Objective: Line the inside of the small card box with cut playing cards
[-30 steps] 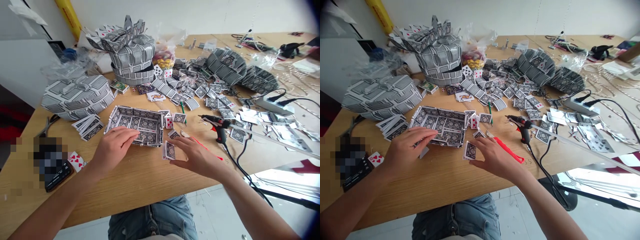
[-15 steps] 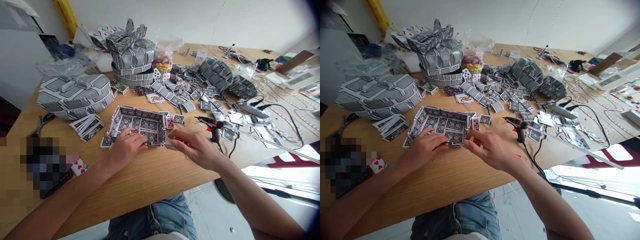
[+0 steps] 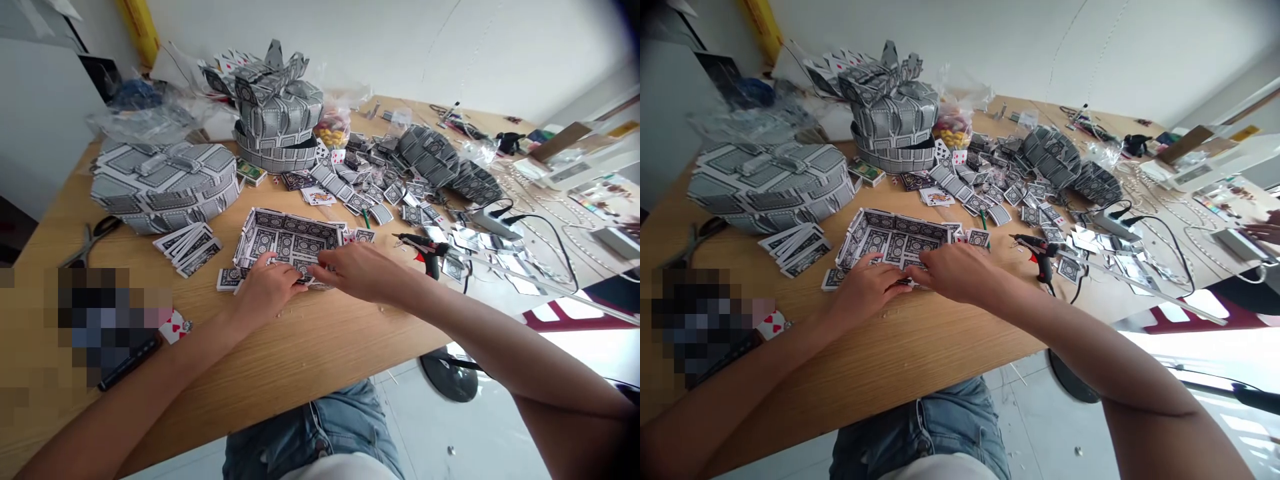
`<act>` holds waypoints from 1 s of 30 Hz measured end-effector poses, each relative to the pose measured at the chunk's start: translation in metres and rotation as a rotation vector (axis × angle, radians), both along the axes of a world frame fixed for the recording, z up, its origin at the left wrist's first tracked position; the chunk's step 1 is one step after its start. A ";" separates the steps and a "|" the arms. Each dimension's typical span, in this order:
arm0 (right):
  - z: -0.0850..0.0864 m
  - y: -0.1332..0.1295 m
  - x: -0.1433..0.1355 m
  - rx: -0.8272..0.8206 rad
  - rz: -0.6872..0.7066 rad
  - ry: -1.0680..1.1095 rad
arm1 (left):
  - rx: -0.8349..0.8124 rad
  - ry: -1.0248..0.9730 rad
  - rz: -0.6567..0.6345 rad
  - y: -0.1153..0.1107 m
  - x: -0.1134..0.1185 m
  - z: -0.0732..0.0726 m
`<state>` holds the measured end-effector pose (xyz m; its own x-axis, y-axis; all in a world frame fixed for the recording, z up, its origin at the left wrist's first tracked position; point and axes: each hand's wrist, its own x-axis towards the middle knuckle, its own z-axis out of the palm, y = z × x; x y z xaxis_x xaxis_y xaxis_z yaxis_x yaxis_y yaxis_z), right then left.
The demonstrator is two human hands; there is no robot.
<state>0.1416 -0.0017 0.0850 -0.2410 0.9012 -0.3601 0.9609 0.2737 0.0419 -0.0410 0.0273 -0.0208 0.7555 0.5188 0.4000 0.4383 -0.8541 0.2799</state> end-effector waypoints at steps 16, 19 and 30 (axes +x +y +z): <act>-0.020 -0.001 0.024 0.017 0.187 -0.001 | -0.064 0.021 -0.009 0.001 0.001 0.000; -0.023 -0.003 0.021 0.059 0.204 -0.036 | -0.071 0.020 0.004 0.001 0.001 -0.001; -0.042 -0.007 0.026 0.275 0.376 0.116 | -0.069 0.015 0.023 0.000 0.000 -0.001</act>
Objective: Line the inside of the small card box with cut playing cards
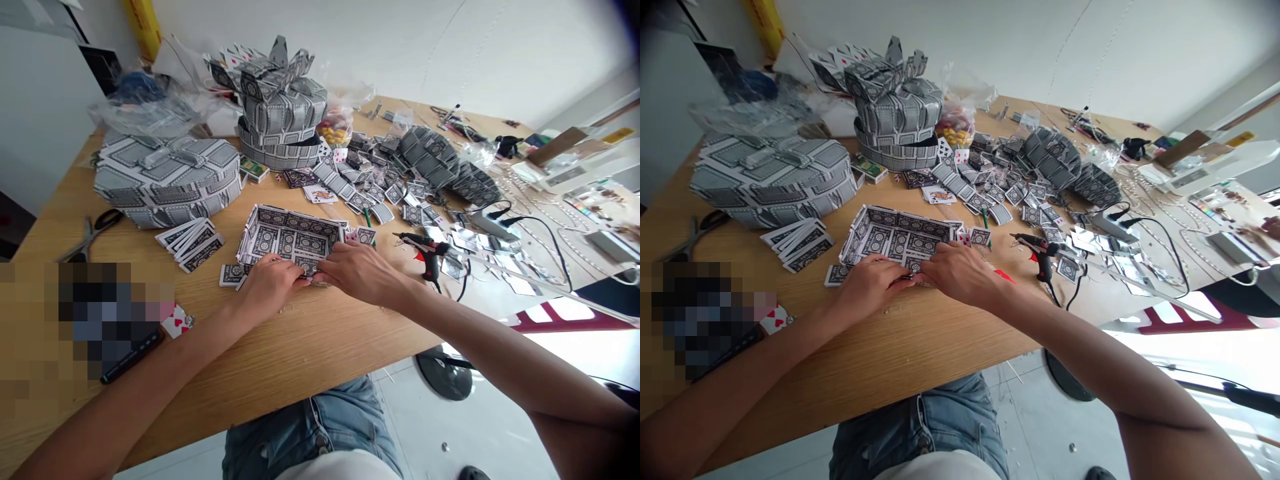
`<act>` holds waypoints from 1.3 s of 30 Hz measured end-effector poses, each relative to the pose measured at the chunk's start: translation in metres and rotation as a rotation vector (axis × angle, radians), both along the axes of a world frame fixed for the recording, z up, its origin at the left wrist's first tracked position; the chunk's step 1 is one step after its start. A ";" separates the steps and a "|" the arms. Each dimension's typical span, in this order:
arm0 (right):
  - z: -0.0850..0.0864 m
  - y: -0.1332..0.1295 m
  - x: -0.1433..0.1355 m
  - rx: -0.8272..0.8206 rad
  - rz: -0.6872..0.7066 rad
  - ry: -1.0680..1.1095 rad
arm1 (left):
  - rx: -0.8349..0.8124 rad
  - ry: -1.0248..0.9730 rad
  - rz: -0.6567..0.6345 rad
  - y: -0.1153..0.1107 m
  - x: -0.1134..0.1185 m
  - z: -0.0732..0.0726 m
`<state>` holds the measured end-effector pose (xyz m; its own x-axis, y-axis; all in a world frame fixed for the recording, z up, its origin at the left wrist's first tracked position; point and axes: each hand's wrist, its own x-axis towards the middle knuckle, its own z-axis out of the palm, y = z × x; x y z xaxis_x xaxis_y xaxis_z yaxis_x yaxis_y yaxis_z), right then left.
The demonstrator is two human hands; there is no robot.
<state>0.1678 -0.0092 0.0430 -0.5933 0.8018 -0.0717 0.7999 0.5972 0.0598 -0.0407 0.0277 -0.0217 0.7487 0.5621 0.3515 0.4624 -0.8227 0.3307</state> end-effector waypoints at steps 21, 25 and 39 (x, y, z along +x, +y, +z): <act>-0.010 -0.007 -0.001 -0.093 -0.101 0.080 | 0.080 0.018 0.036 -0.002 0.001 -0.002; -0.008 -0.009 0.000 -0.094 -0.127 0.110 | 0.067 0.020 0.018 -0.001 0.000 0.002; -0.008 -0.037 0.085 0.012 -0.547 0.155 | -0.049 0.038 -0.092 0.012 -0.015 0.022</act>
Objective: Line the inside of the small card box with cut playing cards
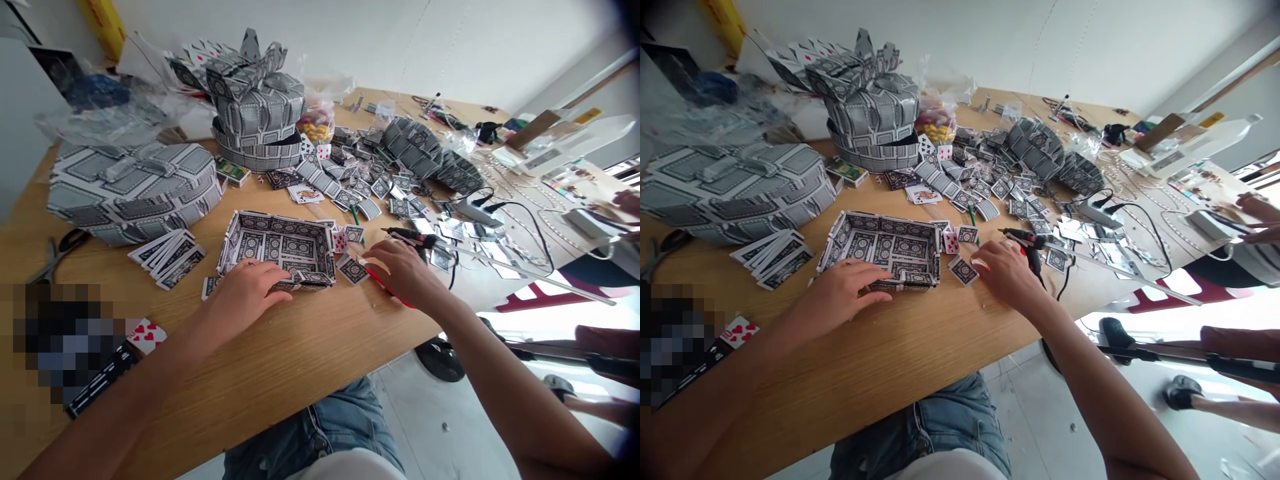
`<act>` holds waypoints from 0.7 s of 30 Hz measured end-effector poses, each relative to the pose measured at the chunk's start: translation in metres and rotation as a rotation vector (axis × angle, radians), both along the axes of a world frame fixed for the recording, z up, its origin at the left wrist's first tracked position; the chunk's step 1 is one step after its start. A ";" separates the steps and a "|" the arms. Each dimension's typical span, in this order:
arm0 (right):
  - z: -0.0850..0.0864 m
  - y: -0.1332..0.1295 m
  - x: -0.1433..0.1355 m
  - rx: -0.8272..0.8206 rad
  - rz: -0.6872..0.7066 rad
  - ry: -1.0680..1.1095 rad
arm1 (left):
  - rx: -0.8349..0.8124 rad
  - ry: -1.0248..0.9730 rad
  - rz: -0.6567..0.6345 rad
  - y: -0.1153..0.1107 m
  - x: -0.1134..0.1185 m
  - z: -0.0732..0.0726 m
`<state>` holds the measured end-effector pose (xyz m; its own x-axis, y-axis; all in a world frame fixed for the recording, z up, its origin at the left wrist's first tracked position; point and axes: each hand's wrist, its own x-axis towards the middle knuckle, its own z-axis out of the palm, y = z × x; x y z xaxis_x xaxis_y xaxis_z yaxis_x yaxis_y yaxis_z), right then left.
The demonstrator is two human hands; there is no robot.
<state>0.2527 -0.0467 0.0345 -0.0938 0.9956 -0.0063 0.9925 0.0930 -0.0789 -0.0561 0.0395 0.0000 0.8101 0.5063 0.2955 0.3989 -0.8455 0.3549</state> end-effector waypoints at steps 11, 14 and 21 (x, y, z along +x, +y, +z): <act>-0.018 0.003 -0.017 -0.219 -0.040 0.026 | 0.066 0.023 0.024 -0.006 0.005 -0.012; -0.007 0.002 -0.015 -0.224 -0.006 0.072 | 0.025 0.076 0.011 0.003 -0.002 -0.005; 0.026 -0.016 -0.063 -0.029 0.134 0.321 | -0.038 -0.061 0.483 0.022 -0.062 0.066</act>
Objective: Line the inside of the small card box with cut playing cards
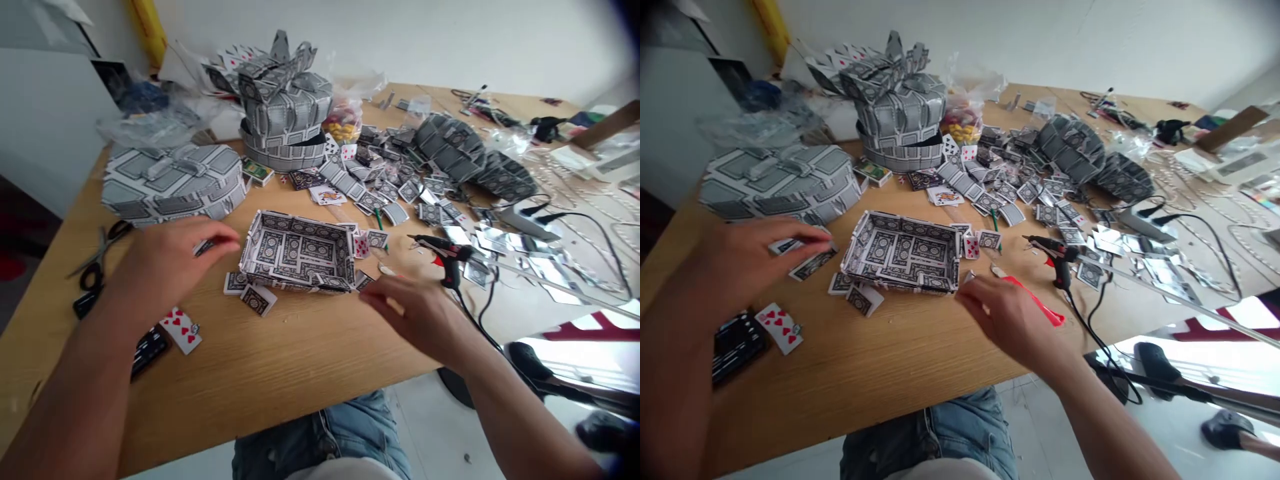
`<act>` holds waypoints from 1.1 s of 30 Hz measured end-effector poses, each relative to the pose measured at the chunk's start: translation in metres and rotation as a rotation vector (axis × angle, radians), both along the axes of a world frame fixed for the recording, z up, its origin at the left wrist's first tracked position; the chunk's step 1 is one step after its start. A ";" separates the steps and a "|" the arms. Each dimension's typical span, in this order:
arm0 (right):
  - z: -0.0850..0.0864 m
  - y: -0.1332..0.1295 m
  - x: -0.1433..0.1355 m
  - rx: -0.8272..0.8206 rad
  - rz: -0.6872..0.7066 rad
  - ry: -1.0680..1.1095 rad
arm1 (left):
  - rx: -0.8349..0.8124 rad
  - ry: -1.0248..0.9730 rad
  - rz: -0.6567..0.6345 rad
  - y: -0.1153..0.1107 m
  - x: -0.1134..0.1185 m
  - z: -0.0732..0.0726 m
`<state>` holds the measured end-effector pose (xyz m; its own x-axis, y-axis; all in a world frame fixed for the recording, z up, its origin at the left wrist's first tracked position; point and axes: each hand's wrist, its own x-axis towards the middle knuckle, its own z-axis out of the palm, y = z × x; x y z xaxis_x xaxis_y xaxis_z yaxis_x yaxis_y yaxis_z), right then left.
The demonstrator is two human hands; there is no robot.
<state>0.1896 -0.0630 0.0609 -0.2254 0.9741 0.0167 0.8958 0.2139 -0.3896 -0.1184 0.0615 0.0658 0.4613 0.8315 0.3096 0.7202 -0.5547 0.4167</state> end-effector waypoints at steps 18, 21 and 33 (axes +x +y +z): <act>-0.051 0.003 -0.157 0.020 0.544 -0.004 | -0.207 0.315 0.943 -0.090 -0.115 -0.059; -0.054 0.000 -0.153 0.045 0.497 0.023 | -0.356 0.378 1.081 -0.074 -0.096 -0.061; -0.041 0.014 -0.156 0.071 0.479 -0.123 | -0.510 0.373 1.142 -0.056 -0.080 -0.059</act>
